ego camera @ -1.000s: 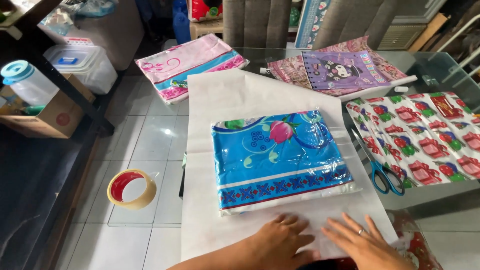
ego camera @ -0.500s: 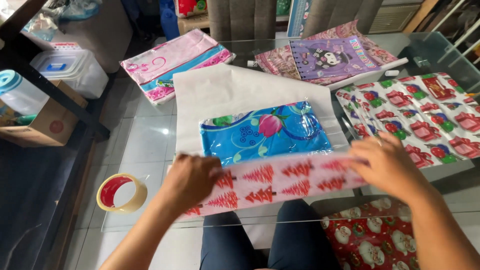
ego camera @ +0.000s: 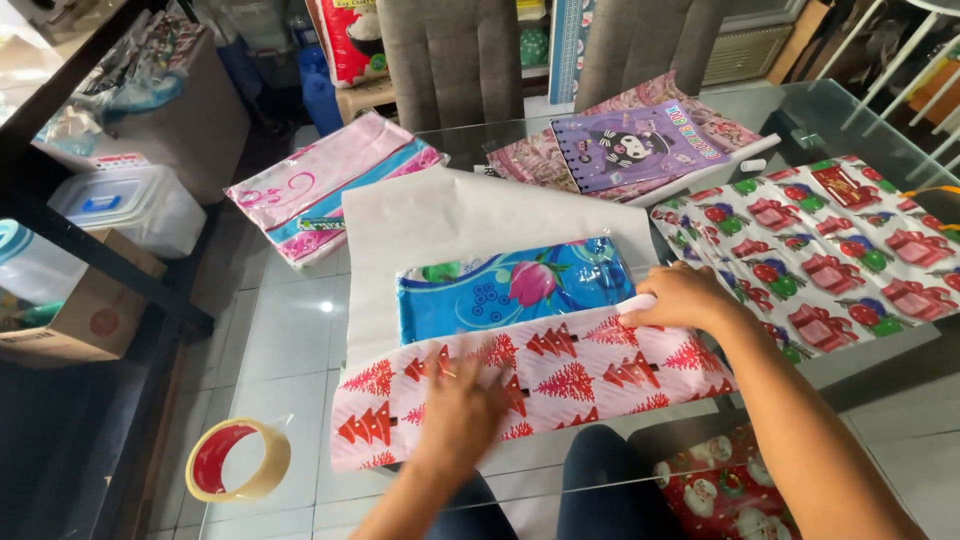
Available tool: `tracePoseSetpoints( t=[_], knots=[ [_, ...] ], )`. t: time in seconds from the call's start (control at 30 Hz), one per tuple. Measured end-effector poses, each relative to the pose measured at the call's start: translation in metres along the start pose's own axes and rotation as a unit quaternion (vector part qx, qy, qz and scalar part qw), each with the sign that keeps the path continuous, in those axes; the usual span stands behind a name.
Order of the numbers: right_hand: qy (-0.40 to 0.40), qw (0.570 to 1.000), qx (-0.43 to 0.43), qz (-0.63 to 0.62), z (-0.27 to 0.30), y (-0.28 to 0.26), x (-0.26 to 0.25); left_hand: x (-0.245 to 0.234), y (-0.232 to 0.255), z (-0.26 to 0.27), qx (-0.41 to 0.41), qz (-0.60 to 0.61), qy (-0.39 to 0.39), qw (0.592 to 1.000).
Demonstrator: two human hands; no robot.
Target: A person wraps a blue rectangular object in patterned wrapping paper using scissors and tape at a glass table.
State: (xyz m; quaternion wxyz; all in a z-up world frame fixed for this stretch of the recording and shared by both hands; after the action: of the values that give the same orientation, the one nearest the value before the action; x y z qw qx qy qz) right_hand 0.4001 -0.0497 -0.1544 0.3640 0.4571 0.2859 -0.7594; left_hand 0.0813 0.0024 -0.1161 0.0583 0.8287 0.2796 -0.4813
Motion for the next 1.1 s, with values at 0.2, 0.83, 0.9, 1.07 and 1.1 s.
tracePoseSetpoints(
  t=[0.2, 0.83, 0.9, 1.07, 1.1],
  knots=[
    [-0.063, 0.958, -0.050, -0.277, -0.003, 0.021, -0.001, 0.026, 0.042, 0.011, 0.026, 0.172, -0.146, 0.974],
    [0.126, 0.972, -0.197, -0.027, -0.089, -0.188, 0.010, 0.027, 0.045, 0.010, -0.002, 0.169, -0.182, 0.969],
    [0.109, 0.976, -0.189, -0.026, -0.078, -0.188, 0.010, 0.026, 0.049, 0.018, -0.010, 0.195, -0.223, 0.955],
    [0.020, 0.987, -0.159, -0.028, -0.057, -0.180, 0.011, 0.014, 0.056, 0.028, -0.016, 0.199, -0.200, 0.959],
    [0.019, 0.986, -0.162, -0.026, -0.059, -0.176, 0.013, 0.015, 0.057, 0.030, -0.020, 0.199, -0.200, 0.959]
  ],
)
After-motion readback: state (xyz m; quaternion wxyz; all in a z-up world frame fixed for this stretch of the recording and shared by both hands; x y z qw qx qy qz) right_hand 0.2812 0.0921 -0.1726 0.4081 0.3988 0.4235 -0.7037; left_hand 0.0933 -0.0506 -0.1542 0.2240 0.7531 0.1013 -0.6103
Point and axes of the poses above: each hand's wrist, its own z-axis away from the middle knuckle, its own x-axis out of the palm, y = z × x, the point moved 10 cm from there along -z, towards the middle knuckle, and after that the axes turned 8 degrees about -z, right-handed, at the moved point
